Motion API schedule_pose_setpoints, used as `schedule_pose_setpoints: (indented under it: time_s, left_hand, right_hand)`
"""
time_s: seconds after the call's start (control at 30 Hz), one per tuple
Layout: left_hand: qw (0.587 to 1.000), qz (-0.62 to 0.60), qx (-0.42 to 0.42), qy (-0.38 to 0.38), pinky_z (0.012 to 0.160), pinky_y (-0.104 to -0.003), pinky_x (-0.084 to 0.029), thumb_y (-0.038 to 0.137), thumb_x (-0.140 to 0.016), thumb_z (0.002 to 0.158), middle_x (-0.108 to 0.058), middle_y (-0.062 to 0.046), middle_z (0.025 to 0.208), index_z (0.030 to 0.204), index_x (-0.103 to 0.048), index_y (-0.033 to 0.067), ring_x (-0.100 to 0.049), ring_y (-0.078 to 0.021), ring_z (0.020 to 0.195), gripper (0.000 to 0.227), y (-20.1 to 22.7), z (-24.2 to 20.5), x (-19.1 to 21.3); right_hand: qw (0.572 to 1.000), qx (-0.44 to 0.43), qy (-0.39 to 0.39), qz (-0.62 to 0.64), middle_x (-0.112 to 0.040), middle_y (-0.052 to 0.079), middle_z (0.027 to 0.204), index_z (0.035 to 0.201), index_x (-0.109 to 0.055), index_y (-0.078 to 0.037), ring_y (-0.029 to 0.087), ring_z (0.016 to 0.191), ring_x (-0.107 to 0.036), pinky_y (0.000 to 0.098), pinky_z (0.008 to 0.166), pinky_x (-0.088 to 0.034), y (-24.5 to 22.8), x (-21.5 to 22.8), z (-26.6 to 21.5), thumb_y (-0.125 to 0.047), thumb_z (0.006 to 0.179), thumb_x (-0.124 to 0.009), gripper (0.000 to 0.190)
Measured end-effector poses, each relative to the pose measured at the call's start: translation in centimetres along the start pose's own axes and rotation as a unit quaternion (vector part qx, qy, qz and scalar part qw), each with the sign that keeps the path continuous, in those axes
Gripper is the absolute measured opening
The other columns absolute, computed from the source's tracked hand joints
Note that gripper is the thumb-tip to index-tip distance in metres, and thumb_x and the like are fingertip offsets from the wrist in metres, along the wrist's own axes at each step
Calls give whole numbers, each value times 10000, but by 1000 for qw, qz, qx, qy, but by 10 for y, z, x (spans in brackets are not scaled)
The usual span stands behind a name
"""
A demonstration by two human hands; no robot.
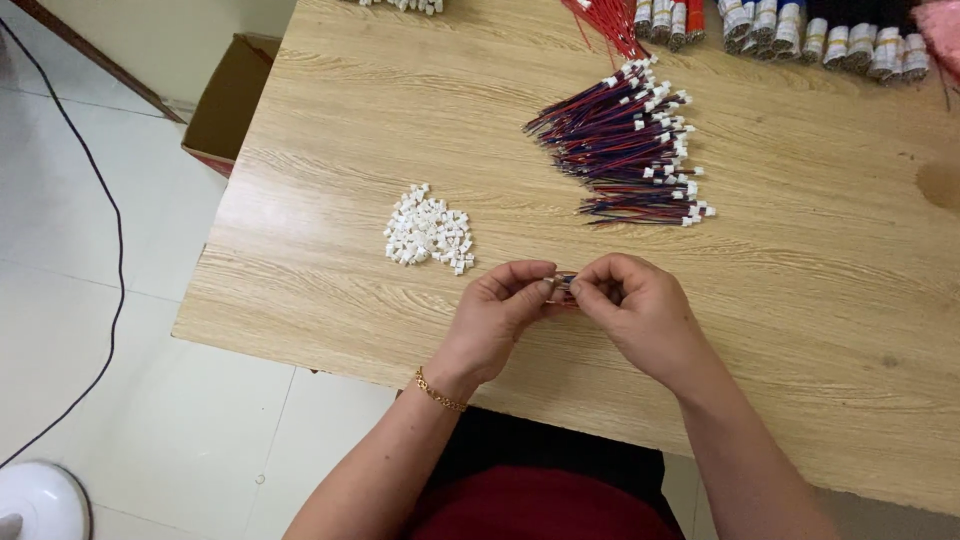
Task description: Attaching small white plastic connectors to the ends of multi-colored wire bundles
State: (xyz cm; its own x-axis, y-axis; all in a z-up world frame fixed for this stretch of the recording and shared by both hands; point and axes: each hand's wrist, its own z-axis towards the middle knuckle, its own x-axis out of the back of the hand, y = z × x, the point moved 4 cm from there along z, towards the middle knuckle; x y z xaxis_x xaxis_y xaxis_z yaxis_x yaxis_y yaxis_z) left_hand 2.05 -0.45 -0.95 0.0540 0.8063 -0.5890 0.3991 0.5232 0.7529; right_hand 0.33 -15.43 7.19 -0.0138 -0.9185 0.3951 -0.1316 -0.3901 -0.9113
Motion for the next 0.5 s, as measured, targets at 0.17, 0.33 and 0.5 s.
schedule_pose_setpoints:
  time_s: [0.17, 0.33, 0.5]
  left_hand:
    - [999, -39, 12, -9, 777, -321, -613, -19, -642, 883, -685, -144, 976, 1095, -648, -50, -706, -203, 844, 214, -1, 0, 2]
    - [997, -55, 17, -42, 783, -310, -610, -18, -593, 914, -688, -140, 1003, 1127, -635, -50, -709, -187, 856, 220, -2, 0, 3]
    - [996, -65, 27, -57, 758, -296, -617, 0, -610, 911, -684, -128, 973, 1106, -620, -26, -714, -183, 828, 197, 2, -3, 1]
  right_hand:
    - [1000, -4, -1, -1, -579, 60, 669, 825, -708, -32, 124, 658, -545, 267, 575, -468, -4, 1, -2, -80, 807, -731, 56]
    - [1000, -17, -11, -11, -564, 59, 652, 807, -706, -27, 126, 641, -526, 274, 560, -465, -11, 3, -5, -79, 803, -731, 58]
    - [999, -35, -11, 11, -548, 47, 653, 793, -705, -26, 115, 647, -513, 263, 556, -460, -17, 7, -8, -60, 799, -712, 35]
